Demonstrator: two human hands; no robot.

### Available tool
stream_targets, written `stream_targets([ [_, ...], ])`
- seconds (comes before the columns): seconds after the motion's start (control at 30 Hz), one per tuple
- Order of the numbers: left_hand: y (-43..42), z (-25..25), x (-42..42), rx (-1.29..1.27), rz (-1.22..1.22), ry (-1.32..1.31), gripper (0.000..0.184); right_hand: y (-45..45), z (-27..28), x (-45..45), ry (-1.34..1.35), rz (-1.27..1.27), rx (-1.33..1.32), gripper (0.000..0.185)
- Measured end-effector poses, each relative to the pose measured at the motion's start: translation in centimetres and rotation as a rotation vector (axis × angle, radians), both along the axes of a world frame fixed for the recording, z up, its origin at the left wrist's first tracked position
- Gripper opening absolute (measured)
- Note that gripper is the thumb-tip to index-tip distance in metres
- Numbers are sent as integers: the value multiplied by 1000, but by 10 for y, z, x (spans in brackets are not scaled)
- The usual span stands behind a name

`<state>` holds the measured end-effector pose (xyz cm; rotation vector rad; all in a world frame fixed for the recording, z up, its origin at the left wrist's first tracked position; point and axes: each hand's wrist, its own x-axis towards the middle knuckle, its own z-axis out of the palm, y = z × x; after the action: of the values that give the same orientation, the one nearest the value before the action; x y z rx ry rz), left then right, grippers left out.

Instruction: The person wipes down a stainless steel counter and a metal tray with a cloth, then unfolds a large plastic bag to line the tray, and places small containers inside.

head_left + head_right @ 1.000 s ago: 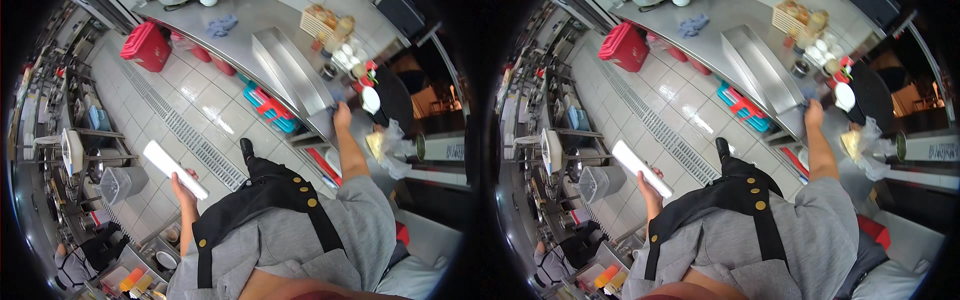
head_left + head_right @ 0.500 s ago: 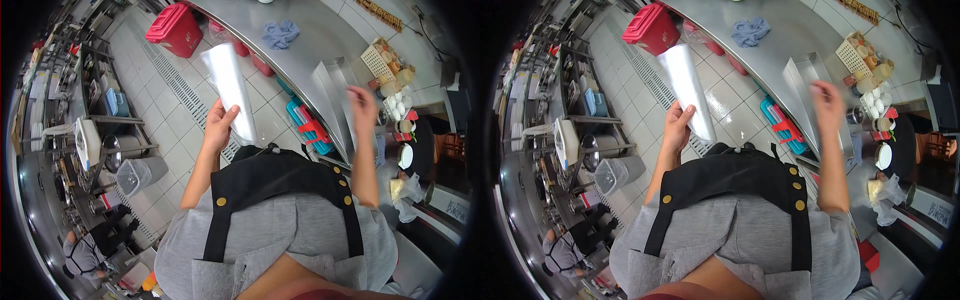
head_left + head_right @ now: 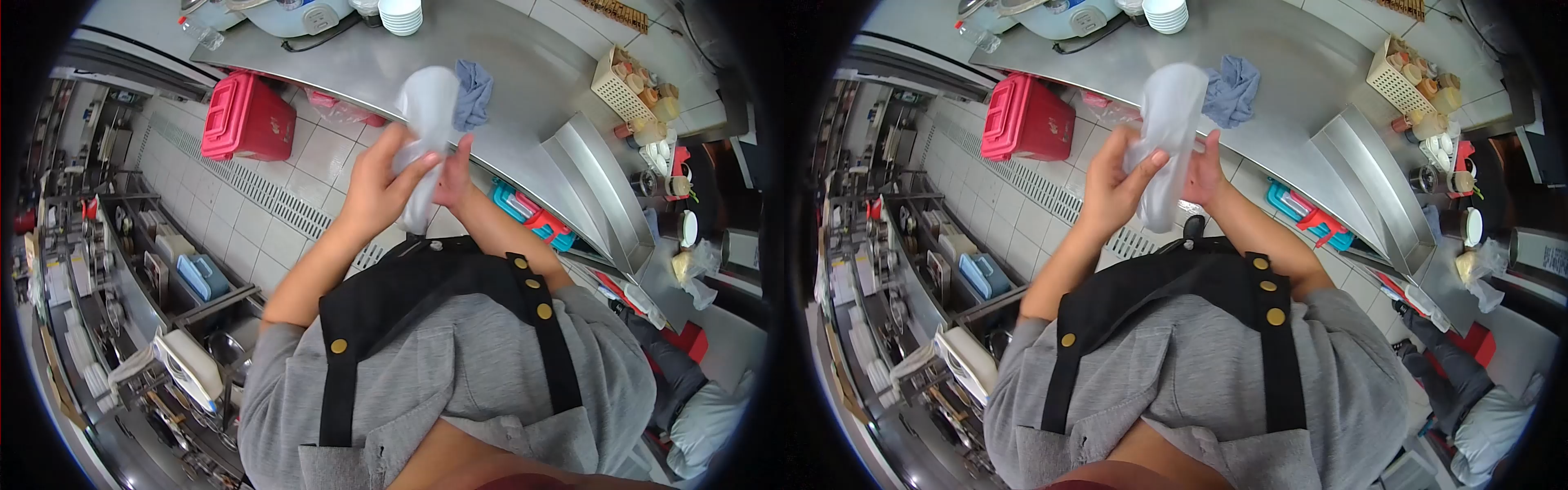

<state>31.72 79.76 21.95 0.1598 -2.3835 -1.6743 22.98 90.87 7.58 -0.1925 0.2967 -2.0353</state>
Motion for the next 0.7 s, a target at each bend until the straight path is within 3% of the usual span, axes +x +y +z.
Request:
stream_targets([
  [0.1, -12, 62, -46, -23, -342, 281, 19, -35, 10, -15, 58, -260, 98, 118],
  [0.2, -22, 120, -93, -63, -464, 406, 18, -54, 15, -29, 6, -357, 99, 121],
  [0.23, -29, 130, -117, 69, -588, 545, 18, -58, 14, -36, -12, -381, 99, 121],
  [0.33, -55, 171, -128, 286, -640, 631, 30, -73, 15, -66, -52, -436, 102, 124],
  [0.4, -112, 185, -110, -164, -94, 857, 26, -80, 14, -89, -77, -459, 108, 125],
  [0.47, -164, 199, -105, -541, 184, 981, 29, -85, 15, -116, -96, -489, 115, 127],
  [0.53, -208, 208, -107, -692, 174, 1013, 32, -72, -11, -138, -186, -448, 56, 125],
  [0.6, -247, 201, -113, -491, 338, 808, 41, -61, -22, -152, -62, -524, 128, 103],
  [0.7, -309, 168, -127, -131, 527, 494, 54, -32, -57, -178, -7, -420, 258, 98],
])
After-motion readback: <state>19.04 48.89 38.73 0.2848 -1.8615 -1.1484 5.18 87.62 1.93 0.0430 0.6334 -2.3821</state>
